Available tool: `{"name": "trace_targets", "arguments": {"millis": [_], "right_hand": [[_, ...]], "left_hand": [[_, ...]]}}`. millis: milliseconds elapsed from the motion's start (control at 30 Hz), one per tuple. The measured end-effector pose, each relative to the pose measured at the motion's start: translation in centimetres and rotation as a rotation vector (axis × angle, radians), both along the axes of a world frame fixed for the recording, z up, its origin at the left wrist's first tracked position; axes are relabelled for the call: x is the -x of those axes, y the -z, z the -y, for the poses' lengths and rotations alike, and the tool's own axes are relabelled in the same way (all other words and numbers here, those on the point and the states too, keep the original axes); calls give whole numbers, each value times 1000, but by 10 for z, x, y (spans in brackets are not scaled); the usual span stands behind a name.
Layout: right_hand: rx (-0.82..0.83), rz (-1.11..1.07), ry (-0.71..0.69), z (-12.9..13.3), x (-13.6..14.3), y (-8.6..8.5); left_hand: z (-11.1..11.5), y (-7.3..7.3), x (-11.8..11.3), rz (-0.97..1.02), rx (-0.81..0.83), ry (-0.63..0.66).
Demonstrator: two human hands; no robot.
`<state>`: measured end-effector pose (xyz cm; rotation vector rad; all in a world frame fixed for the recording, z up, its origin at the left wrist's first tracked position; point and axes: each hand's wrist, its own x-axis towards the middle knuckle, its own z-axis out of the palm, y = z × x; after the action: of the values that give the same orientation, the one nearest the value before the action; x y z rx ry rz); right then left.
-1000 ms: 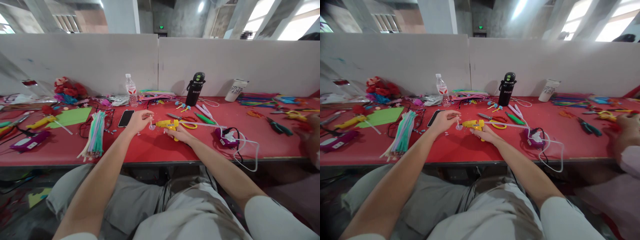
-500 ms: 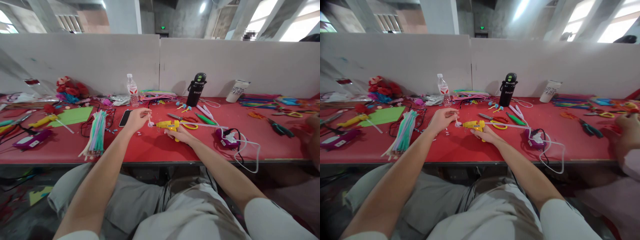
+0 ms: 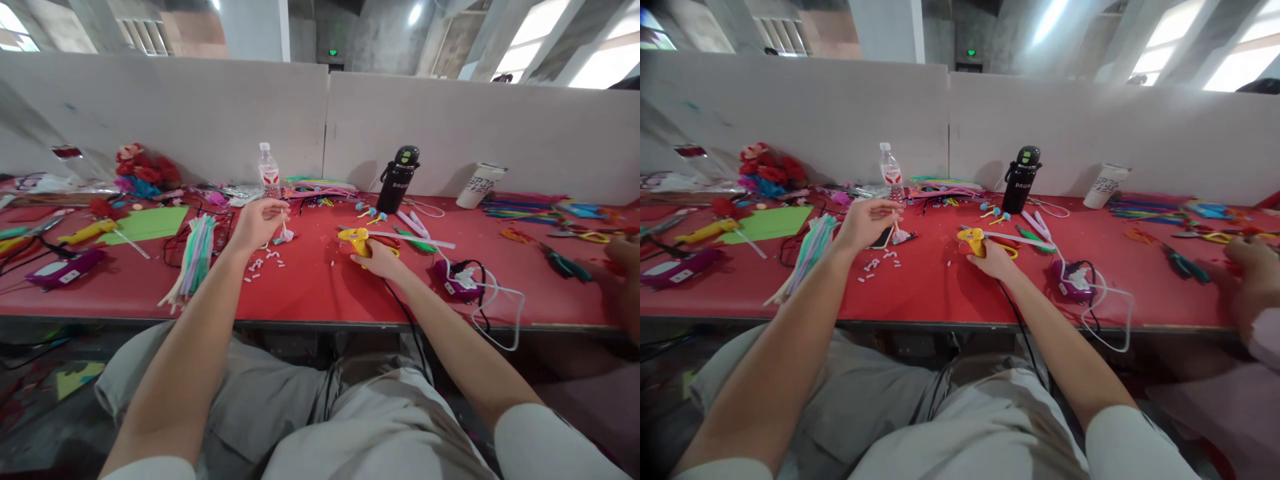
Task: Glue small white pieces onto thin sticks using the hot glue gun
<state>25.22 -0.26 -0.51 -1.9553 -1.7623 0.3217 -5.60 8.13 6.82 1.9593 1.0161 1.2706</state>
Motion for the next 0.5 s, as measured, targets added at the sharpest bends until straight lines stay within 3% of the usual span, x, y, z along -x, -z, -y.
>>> {"name": "trace_targets", "arguments": {"millis": [133,200,233,300,367,500], "right_hand": [[-177,-97,74,34,0,6],[-310,-138,40,53,10,5],[-347,-155,-47,60,19,3],[-310,-176,-347,63,44,-2],[-231,-149,-558,51,73,-7],[-195,-89,-628,-6,134,-10]], "left_hand": [[-1,1,0,-12,4,-29],[-1,1,1,-11,7,-35],[-2,1,1,-7,3,-34],[-5,1,2,8,-14,-31],[-8,1,4,27,-38,-42],[-10,-4,12,52,-80,-106]]}}
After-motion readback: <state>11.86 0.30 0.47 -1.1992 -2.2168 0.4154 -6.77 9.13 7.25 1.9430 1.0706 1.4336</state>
